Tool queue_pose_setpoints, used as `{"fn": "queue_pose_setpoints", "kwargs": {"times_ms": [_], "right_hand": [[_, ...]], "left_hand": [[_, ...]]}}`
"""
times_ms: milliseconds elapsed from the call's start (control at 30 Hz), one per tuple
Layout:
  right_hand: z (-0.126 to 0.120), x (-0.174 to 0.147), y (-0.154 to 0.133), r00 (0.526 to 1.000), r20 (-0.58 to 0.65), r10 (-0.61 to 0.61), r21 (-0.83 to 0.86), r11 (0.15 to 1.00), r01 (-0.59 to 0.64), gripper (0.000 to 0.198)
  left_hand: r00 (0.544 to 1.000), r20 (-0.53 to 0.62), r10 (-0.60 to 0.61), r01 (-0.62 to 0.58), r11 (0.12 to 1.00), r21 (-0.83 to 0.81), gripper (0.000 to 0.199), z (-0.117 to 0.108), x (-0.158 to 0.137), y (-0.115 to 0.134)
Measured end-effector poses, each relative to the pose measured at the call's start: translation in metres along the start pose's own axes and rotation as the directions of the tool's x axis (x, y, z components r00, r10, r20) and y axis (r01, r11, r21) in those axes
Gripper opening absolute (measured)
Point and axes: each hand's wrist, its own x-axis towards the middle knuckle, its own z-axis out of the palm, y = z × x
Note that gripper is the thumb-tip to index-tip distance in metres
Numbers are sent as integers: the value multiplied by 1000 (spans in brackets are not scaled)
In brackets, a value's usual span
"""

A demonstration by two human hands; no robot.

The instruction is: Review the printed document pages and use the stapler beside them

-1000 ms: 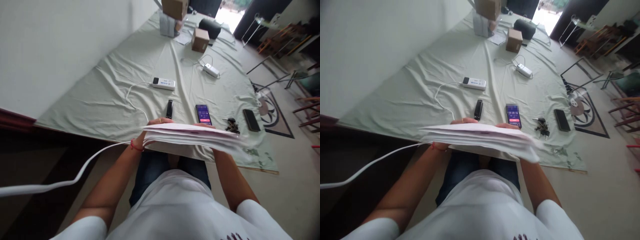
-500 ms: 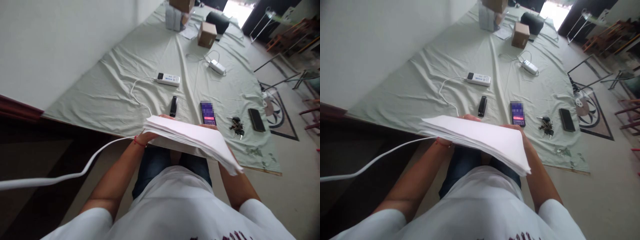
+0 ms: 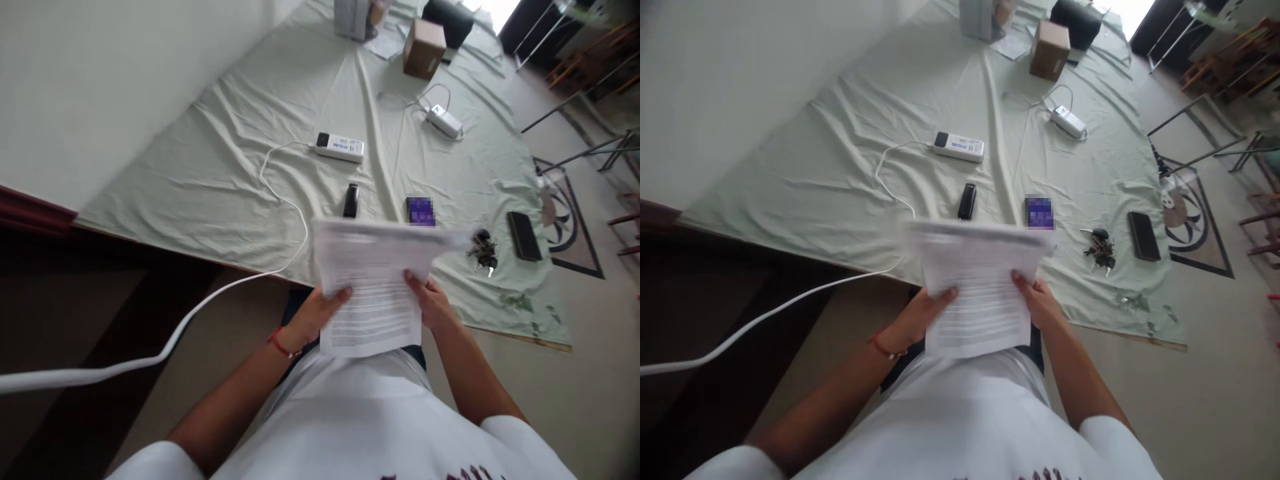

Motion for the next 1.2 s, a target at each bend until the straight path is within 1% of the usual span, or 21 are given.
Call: {"fn": "queue_pose_setpoints", "kwargs": {"times_ms": [67,133,167,233,400,433,500,600,700,800,867,1000,1133,1200], "right_hand": [[1,-7,11,981,141,131,118,982,-148,48],[0,-12,16,936,263,233,212,933,-291,48],[-2,-13,17,918,299,259,238,912,-335,47],[-3,-14,16,905,326,274,252,897,-363,45],[-2,-15,9,905,315,286,288,879,-379,44],[-3,-14,9,904,318,287,282,881,-379,43],[-4,-13,9,905,316,285,254,894,-370,41],[-6,-9,7,924,264,277,240,909,-341,42],[-4,-5,4,940,217,264,257,913,-316,41],[-1,-2,1,945,189,268,247,918,-310,40],[1,0,-1,943,179,279,246,916,-318,39],[2,4,-2,940,173,294,286,898,-333,36],[2,7,-5,934,159,321,310,882,-356,32],[2,9,-7,932,150,330,313,878,-361,33]], "left_hand": [[998,45,-31,32,999,-18,52,-1,-6,-10],[998,45,-53,54,999,-10,54,-3,-8,-16],[998,31,-55,55,998,-4,54,-4,-8,-18],[999,16,-48,49,999,-18,54,-6,-6,-20],[999,-20,-40,38,995,-93,58,-5,-1,-22],[998,-28,-57,54,994,-99,58,-5,-1,-23],[992,-24,-126,122,987,-107,58,-4,-1,-24],[974,-9,-226,223,967,-120,57,-4,-2,-25],[965,-1,-261,257,952,-168,53,-3,-1,-24],[958,25,-284,281,925,-255,44,-2,-1,-21],[956,17,-293,283,906,-316,39,-2,-1,-18],[960,-22,-279,251,893,-374,38,0,-1,-14],[971,9,-239,223,892,-393,41,1,-1,-10],[980,-18,-200,181,917,-355,45,1,-3,-8]]}}
